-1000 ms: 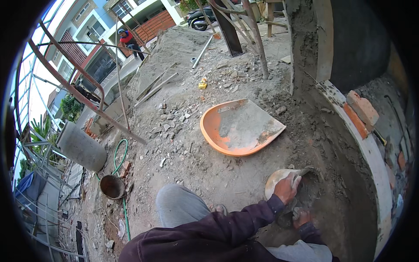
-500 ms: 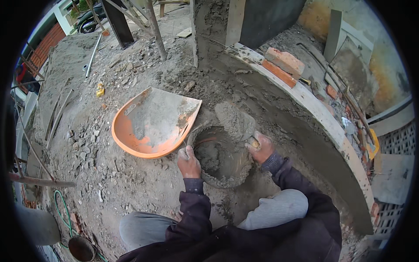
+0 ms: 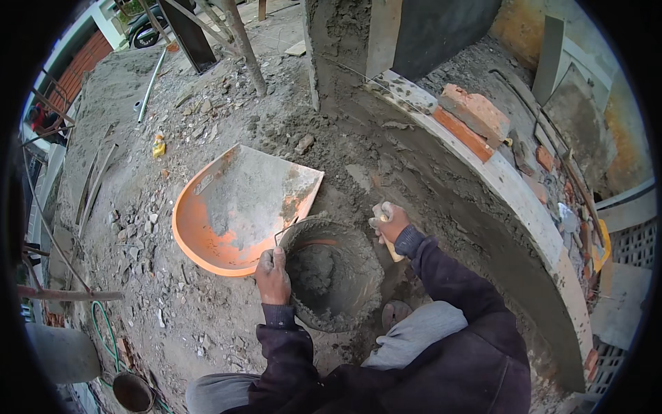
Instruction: The person smooths mortar on a low wall using a float, carries a pan filled with mortar across the work area, and applies fresh mortar from a bucket onto the wall with a trowel before smoothing it with a float.
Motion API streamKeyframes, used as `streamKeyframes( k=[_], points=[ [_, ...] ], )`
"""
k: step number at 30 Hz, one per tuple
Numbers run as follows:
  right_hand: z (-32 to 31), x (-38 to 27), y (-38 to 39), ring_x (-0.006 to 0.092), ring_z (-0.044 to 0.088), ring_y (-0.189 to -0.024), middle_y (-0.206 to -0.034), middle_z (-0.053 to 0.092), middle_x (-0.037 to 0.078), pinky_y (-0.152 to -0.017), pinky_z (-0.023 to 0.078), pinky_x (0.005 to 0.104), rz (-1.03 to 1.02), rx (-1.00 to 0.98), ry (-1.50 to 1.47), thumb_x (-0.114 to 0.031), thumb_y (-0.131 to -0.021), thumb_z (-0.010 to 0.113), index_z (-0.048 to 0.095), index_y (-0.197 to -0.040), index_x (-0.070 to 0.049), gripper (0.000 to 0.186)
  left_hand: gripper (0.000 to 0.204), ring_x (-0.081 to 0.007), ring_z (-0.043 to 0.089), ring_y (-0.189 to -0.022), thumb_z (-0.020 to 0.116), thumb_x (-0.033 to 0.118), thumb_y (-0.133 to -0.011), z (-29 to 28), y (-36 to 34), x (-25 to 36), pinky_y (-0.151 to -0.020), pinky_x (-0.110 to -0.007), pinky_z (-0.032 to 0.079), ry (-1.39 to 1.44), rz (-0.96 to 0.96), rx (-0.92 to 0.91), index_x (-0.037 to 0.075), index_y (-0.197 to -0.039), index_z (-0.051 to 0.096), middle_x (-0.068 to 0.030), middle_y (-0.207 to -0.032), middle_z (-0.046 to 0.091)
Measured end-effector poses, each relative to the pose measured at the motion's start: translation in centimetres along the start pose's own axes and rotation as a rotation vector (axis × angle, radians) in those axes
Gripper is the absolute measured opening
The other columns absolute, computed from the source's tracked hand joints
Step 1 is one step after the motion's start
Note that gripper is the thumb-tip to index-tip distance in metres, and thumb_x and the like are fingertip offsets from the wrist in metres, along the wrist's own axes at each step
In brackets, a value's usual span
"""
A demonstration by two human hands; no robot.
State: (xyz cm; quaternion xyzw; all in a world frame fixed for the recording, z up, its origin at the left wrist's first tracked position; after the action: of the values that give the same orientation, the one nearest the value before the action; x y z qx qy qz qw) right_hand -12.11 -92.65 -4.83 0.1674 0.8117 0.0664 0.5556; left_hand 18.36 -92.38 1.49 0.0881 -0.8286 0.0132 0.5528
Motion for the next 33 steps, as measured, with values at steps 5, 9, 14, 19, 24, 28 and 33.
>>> streamKeyframes(
  k=[5, 9, 14, 19, 24, 28, 33],
  points=[
    [-7.0, 7.6, -10.8, 0.016, 0.05, -0.047, -0.061, 0.049, 0.007, -0.038, 0.043, 0.0282, 0.448, 0.037, -0.52, -0.004, -0.074, 0.05, 0.047, -0.078, 0.001, 0.007, 0.032, -0.019, 0.044, -0.056, 0.041, 0.029, -0.084, -0.5, 0.4, 0.0, -0.053, -0.031, 0.036, -0.185, -0.035, -0.005, -0.002, -0.077, 0.049, -0.0129, -0.06, 0.048],
    [-8.6, 8.5, -9.7, 0.0158, 0.05, -0.047, -0.062, 0.049, 0.007, -0.038, 0.043, 0.0279, 0.301, -0.001, -0.531, -0.007, -0.074, 0.053, 0.048, -0.078, 0.0, 0.009, 0.034, -0.0134, 0.037, -0.054, 0.04, 0.031, -0.085, -1.3, 0.6, -0.3, -0.051, -0.028, 0.033, -0.164, -0.009, 0.013, -0.001, -0.076, 0.048, -0.0084, -0.056, 0.042],
    [-12.4, 6.9, -3.4, 0.0149, 0.049, -0.047, -0.066, 0.05, 0.009, -0.037, 0.042, 0.0278, 0.314, 0.055, -0.536, -0.003, -0.074, 0.052, 0.047, -0.086, 0.002, 0.013, 0.032, -0.0098, 0.036, -0.059, 0.041, 0.028, -0.085, -0.7, -0.9, -0.6, -0.054, -0.024, 0.033, -0.106, 0.021, -0.105, -0.002, -0.076, 0.048, -0.0028, -0.061, 0.042],
    [-15.9, 4.7, 6.1, 0.0143, 0.05, -0.047, -0.067, 0.051, 0.009, -0.038, 0.042, 0.0268, 0.28, 0.133, -0.539, -0.006, -0.076, 0.051, 0.047, -0.086, 0.003, 0.014, 0.031, -0.0105, 0.037, -0.06, 0.042, 0.026, -0.084, 0.4, -2.3, -0.3, -0.055, -0.024, 0.033, 0.012, 0.049, -0.213, -0.002, -0.075, 0.048, -0.0038, -0.062, 0.043],
    [-15.2, 2.1, 12.4, 0.0108, 0.049, -0.043, -0.068, 0.051, 0.007, -0.035, 0.041, 0.0223, 0.216, 0.176, -0.211, -0.017, -0.08, 0.047, 0.043, -0.096, 0.002, 0.025, 0.03, -0.0127, 0.039, -0.061, 0.042, 0.025, -0.084, 0.5, -2.5, 0.4, -0.057, -0.027, 0.035, -0.044, 0.12, -0.189, -0.003, -0.076, 0.048, -0.0073, -0.063, 0.046],
    [-8.8, 3.8, 3.7, 0.0117, 0.049, -0.043, -0.064, 0.048, 0.005, -0.034, 0.042, 0.024, 0.278, -0.01, -0.285, -0.016, -0.08, 0.046, 0.045, -0.086, 0.0, 0.017, 0.03, -0.0154, 0.04, -0.06, 0.04, 0.025, -0.085, 1.1, -2.3, 1.0, -0.056, -0.028, 0.035, -0.179, 0.147, -0.195, -0.004, -0.077, 0.048, -0.0098, -0.062, 0.045],
    [-5.0, 9.3, -9.5, 0.0144, 0.048, -0.042, -0.059, 0.047, 0.005, -0.036, 0.042, 0.0291, 0.324, 0.073, -0.39, -0.017, -0.076, 0.052, 0.044, -0.079, -0.002, 0.017, 0.032, -0.0191, 0.042, -0.061, 0.037, 0.025, -0.085, 1.5, -1.7, 2.0, -0.058, -0.029, 0.035, -0.344, 0.224, -0.211, -0.004, -0.078, 0.047, -0.0128, -0.065, 0.047]
  ],
)
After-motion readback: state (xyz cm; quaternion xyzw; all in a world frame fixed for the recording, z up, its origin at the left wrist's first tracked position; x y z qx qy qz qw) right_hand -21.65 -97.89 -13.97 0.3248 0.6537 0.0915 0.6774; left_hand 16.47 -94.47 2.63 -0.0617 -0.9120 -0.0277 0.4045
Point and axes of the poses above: each hand's wrist, its own y-axis away from the middle knuckle, its own z-axis out of the palm, x = y × z, the point moved 9 cm from there along -y, towards the middle knuckle
